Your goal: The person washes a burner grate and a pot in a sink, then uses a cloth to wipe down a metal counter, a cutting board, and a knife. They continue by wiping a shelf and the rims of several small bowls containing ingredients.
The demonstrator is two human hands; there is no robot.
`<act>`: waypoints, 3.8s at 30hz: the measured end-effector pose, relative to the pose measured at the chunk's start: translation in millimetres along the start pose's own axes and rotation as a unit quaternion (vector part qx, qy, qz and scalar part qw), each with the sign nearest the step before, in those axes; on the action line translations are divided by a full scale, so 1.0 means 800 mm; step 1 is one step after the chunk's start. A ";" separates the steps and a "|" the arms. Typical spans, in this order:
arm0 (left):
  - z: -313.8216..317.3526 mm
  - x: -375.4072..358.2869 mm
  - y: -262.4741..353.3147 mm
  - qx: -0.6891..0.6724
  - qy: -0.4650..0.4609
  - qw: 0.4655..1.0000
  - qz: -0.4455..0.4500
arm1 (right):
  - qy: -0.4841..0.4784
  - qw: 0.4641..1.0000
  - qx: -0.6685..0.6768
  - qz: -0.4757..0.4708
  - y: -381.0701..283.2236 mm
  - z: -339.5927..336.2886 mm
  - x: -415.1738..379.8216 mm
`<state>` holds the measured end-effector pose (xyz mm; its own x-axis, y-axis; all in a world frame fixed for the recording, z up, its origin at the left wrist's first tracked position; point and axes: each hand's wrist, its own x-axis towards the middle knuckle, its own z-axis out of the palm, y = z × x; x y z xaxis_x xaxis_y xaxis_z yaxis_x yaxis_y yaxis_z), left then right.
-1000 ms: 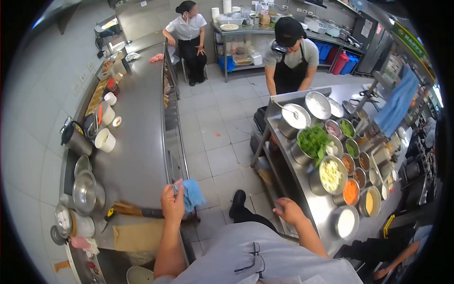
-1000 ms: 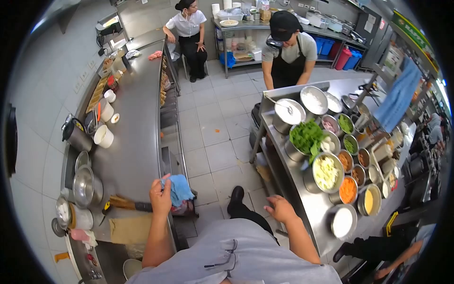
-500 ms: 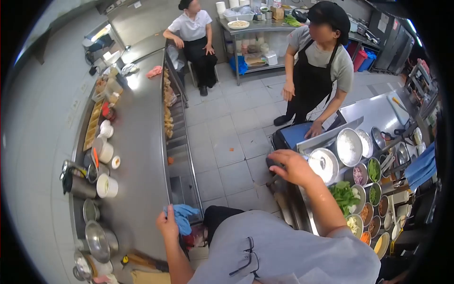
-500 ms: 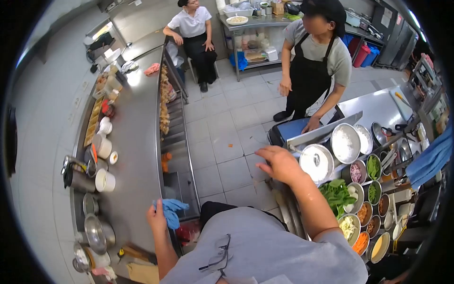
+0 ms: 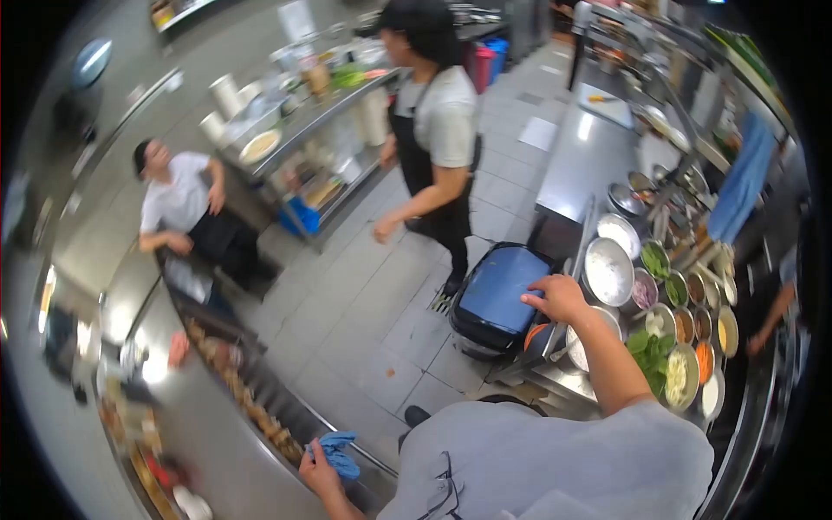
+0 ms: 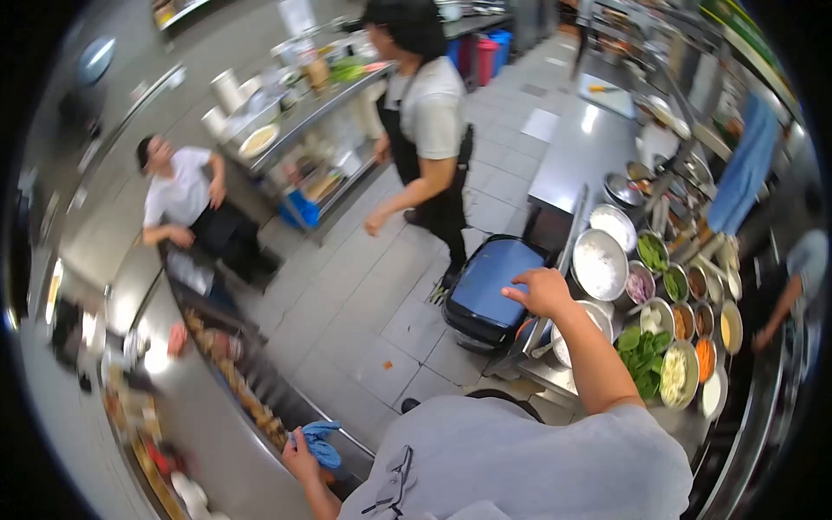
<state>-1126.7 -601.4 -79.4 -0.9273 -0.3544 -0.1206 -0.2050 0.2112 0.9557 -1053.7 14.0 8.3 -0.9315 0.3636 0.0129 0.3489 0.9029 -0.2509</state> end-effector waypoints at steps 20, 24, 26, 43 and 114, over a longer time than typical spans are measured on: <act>0.555 0.413 0.184 0.110 -0.312 0.943 0.040 | 0.139 0.971 0.006 0.195 0.015 -0.016 0.118; 0.697 0.402 0.271 0.138 -0.478 0.864 0.079 | 0.084 0.960 -0.051 0.262 0.050 -0.033 0.184; 0.766 0.410 0.277 0.163 -0.526 0.828 0.102 | 0.147 0.953 -0.010 0.265 0.070 -0.016 0.232; 1.204 0.525 0.448 0.030 -0.730 0.683 0.025 | 0.010 0.924 0.297 0.240 0.172 0.087 0.747; 3.176 -0.059 1.247 -0.235 -0.915 0.165 -0.282 | 0.253 0.380 -0.199 0.867 1.549 -0.172 1.466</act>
<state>-2083.6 1940.8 197.7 0.5682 0.7638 0.3064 -0.7728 0.3674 0.5175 -1699.5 1591.3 -154.1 0.8388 0.3974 0.3722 0.4745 -0.8688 -0.1417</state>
